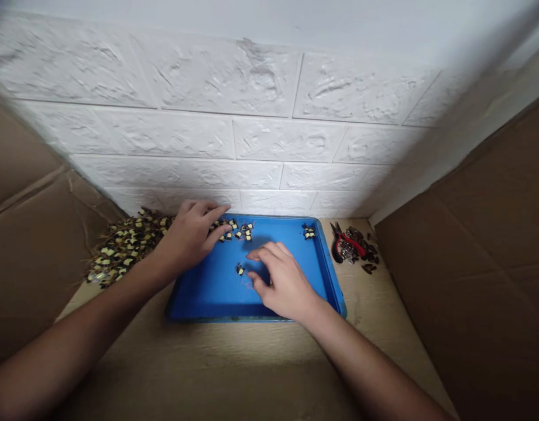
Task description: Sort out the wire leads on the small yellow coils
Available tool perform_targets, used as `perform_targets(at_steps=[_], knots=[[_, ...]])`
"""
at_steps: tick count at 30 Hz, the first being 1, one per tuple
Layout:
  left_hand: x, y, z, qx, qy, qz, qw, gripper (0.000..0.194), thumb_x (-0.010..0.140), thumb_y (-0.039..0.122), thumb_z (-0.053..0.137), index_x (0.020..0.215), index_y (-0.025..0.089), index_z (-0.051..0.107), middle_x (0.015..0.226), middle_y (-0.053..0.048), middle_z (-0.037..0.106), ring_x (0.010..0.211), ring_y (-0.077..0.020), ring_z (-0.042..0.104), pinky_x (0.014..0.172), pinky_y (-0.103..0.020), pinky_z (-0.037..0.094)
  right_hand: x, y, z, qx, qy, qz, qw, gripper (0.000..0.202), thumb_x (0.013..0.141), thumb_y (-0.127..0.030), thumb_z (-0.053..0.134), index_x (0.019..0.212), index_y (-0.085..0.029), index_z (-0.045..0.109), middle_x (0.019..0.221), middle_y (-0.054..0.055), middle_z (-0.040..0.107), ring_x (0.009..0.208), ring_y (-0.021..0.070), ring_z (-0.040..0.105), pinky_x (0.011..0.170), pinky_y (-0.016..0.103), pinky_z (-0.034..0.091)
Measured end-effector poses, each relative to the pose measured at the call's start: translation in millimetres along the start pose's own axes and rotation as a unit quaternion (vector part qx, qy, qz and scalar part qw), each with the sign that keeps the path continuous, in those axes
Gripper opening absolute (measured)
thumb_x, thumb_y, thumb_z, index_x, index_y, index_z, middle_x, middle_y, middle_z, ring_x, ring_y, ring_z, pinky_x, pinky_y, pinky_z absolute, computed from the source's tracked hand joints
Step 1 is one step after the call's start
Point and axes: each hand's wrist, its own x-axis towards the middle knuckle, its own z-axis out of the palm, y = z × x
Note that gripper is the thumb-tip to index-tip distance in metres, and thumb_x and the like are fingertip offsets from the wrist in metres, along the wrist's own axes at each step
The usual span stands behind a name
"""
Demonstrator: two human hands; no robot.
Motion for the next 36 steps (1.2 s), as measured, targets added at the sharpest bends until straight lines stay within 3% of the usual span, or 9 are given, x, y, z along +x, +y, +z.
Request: perform_targets(at_steps=[3,5,8,15,20,26,28,31,36], knots=[[-4,11,-8.9,0.006,-0.042,0.012,0.999,0.029,0.096,0.035,0.056,0.116,0.017,0.069,0.113,-0.014,0.067,0.106,-0.0316,0.057,0.096,-0.046,0.045,0,6,1,-0.029,0.025,0.024,0.999,0.023,0.087,-0.01,0.058,0.107,-0.02,0.062,0.108,0.007,0.066,0.103,0.0259,0.058,0.093,0.043,0.045],[-10,23,-11.5,-0.03,-0.119,0.002,0.992,0.032,0.096,0.044,0.053,0.096,0.018,0.071,0.095,-0.011,0.069,0.091,-0.0277,0.062,0.084,-0.039,0.049,0,8,2,-0.045,0.039,0.042,0.997,0.024,0.087,-0.008,0.055,0.106,-0.02,0.062,0.109,0.009,0.066,0.104,0.0274,0.058,0.092,0.045,0.046],[-23,37,-6.4,-0.036,-0.215,-0.032,0.976,0.045,0.085,0.062,0.06,0.086,0.018,0.069,0.082,-0.011,0.07,0.078,-0.0288,0.064,0.065,-0.035,0.044,-2,9,3,-0.056,0.048,0.057,0.996,0.027,0.086,-0.007,0.052,0.108,-0.02,0.062,0.11,0.009,0.067,0.105,0.0289,0.058,0.092,0.046,0.046],[-18,34,10.0,-0.161,-0.262,-0.059,0.95,0.019,0.085,0.024,0.052,0.068,0.018,0.057,0.067,-0.002,0.064,0.062,-0.0167,0.056,0.056,-0.027,0.029,-1,2,7,-0.042,0.046,0.068,0.996,0.026,0.084,-0.008,0.056,0.105,-0.021,0.062,0.109,0.007,0.067,0.104,0.0285,0.058,0.091,0.047,0.044],[-6,35,8.4,-0.287,-0.186,-0.115,0.933,0.022,0.086,0.027,0.051,0.067,0.017,0.054,0.062,0.002,0.053,0.061,-0.0128,0.048,0.056,-0.025,0.03,-1,-5,3,-0.011,0.068,0.069,0.995,0.027,0.083,-0.014,0.06,0.11,-0.022,0.059,0.105,0.007,0.065,0.102,0.0273,0.058,0.091,0.046,0.044],[-17,57,14.8,-0.355,-0.037,-0.164,0.92,0.025,0.089,0.027,0.054,0.067,0.018,0.048,0.059,0.005,0.047,0.055,-0.0096,0.042,0.054,-0.023,0.031,-3,-12,2,0.022,0.135,0.087,0.987,0.047,0.074,-0.039,0.08,0.106,-0.021,0.051,0.097,0.007,0.061,0.089,0.0252,0.058,0.084,0.043,0.045],[-22,62,17.9,-0.351,0.01,-0.149,0.924,0.023,0.09,0.023,0.054,0.068,0.018,0.047,0.059,0.006,0.046,0.054,-0.0091,0.041,0.053,-0.023,0.031,-3,-12,1,0.045,0.126,0.094,0.986,0.048,0.073,-0.044,0.08,0.102,-0.021,0.05,0.095,0.006,0.06,0.086,0.0235,0.056,0.082,0.04,0.045],[-28,66,20.3,-0.308,0.064,-0.065,0.947,0.019,0.09,0.018,0.055,0.072,0.018,0.049,0.063,0.004,0.048,0.056,-0.0096,0.043,0.054,-0.023,0.033,-3,-11,-3,0.153,0.065,0.084,0.982,0.03,0.09,-0.049,0.062,0.094,-0.021,0.052,0.087,0.003,0.058,0.08,0.0194,0.054,0.075,0.034,0.044],[-33,68,20.8,-0.268,0.1,0.01,0.958,0.018,0.091,0.014,0.054,0.074,0.019,0.049,0.065,0.003,0.049,0.059,-0.0109,0.046,0.056,-0.025,0.035,-3,-9,-6,0.255,-0.011,0.091,0.963,0.04,0.102,-0.05,0.044,0.08,-0.019,0.056,0.079,0.002,0.06,0.075,0.0172,0.056,0.071,0.031,0.042]])
